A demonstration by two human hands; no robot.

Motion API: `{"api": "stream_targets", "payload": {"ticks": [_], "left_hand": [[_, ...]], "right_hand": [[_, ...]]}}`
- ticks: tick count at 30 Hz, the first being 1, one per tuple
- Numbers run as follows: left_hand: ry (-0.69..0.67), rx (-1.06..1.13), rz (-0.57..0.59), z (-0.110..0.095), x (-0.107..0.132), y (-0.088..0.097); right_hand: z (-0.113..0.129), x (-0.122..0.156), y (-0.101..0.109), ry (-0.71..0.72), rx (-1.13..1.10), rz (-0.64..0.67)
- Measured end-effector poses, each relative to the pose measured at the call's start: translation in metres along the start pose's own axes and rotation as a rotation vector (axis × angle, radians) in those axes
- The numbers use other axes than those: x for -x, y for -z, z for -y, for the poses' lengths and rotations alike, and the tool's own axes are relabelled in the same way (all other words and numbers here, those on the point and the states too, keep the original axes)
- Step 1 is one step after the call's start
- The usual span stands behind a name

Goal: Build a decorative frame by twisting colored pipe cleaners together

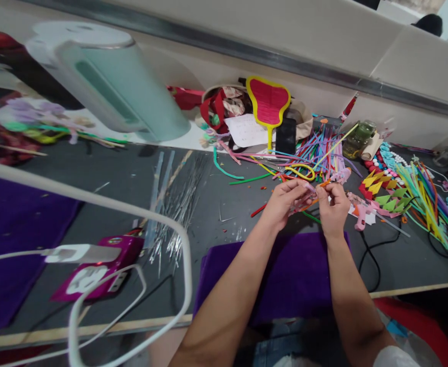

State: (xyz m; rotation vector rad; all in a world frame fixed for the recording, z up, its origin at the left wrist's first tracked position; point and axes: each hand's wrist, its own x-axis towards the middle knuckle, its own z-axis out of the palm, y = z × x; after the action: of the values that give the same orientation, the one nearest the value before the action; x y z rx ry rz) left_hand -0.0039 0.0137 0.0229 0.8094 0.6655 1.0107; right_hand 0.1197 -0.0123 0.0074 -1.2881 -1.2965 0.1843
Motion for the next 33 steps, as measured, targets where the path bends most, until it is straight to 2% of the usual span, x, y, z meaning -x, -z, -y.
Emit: {"api": "stream_targets", "payload": {"ticks": [5, 10, 18, 22, 24, 28, 33], "left_hand": [[0.074, 0.035, 0.071, -0.001, 0.001, -0.001], [0.069, -0.073, 0.098, 0.001, 0.000, 0.001], [-0.143, -0.370, 0.001, 0.008, 0.000, -0.002], [-0.260, -0.546, -0.120, 0.013, 0.000, -0.004], [-0.253, -0.508, -0.130, 0.013, 0.000, -0.006], [-0.131, -0.234, -0.033, 0.010, 0.003, -0.012], [0.002, -0.079, 0.012, 0.006, 0.004, -0.010]], "right_hand": [[0.003, -0.001, 0.001, 0.039, 0.031, 0.007], [0.003, 0.000, 0.002, 0.058, 0.029, 0.011], [0.004, 0.000, 0.001, 0.048, 0.051, 0.013], [0.005, 0.000, 0.001, 0.075, 0.064, 0.012], [0.006, 0.001, 0.001, 0.079, 0.071, 0.013], [0.006, 0.000, 0.001, 0.082, 0.064, 0.013], [0.007, 0.000, 0.001, 0.098, 0.054, 0.011]]}}
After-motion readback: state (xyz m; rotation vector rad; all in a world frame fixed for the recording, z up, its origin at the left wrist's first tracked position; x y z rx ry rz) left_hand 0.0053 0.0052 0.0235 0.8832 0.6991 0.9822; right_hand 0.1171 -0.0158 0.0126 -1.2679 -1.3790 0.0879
